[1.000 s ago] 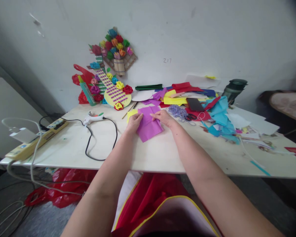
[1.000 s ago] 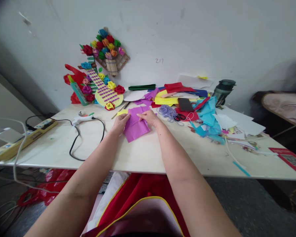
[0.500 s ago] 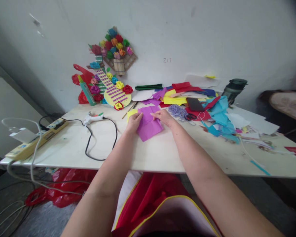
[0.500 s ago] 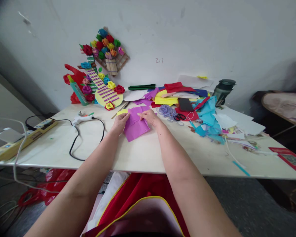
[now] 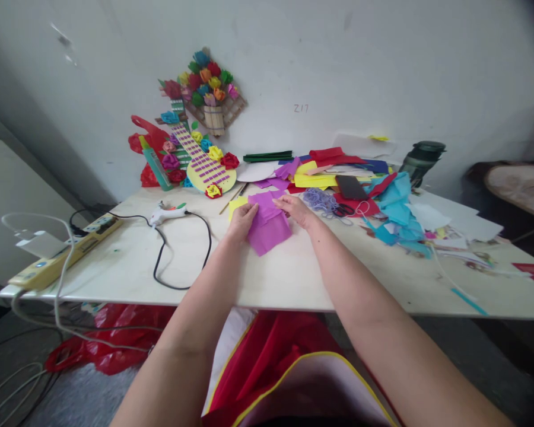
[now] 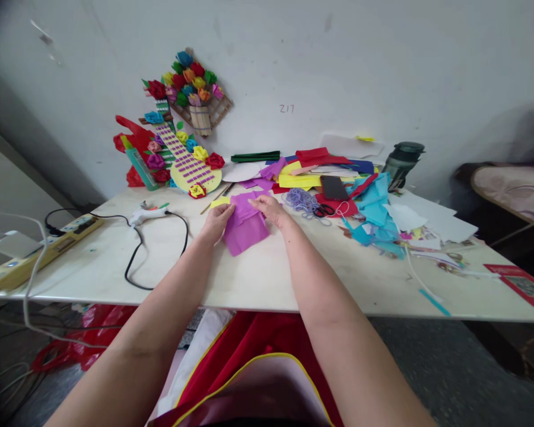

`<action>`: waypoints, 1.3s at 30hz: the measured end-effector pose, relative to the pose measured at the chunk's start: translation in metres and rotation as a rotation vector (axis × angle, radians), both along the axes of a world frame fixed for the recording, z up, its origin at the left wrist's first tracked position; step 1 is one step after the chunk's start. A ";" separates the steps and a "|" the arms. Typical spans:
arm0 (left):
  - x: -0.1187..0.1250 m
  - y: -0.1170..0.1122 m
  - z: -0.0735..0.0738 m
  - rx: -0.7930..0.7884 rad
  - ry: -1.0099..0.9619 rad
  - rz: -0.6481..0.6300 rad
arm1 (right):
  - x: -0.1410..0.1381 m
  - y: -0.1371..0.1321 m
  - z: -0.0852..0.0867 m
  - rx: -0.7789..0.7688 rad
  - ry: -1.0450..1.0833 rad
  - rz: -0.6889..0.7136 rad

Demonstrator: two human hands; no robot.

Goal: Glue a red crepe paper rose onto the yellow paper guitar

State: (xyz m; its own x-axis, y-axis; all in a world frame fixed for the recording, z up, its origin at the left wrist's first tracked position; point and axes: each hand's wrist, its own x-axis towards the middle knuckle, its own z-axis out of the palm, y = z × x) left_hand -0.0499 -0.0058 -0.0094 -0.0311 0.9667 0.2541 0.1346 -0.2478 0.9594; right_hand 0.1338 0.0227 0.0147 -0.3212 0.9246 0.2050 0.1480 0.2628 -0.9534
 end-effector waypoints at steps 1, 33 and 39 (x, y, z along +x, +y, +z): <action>0.001 -0.001 0.000 -0.005 -0.008 -0.016 | 0.000 -0.001 0.001 -0.001 -0.018 0.005; 0.004 -0.005 0.002 -0.127 -0.107 -0.069 | -0.012 0.001 -0.007 0.024 -0.159 0.144; 0.003 0.000 -0.001 -0.086 -0.002 -0.015 | -0.013 0.001 -0.008 0.005 -0.168 0.149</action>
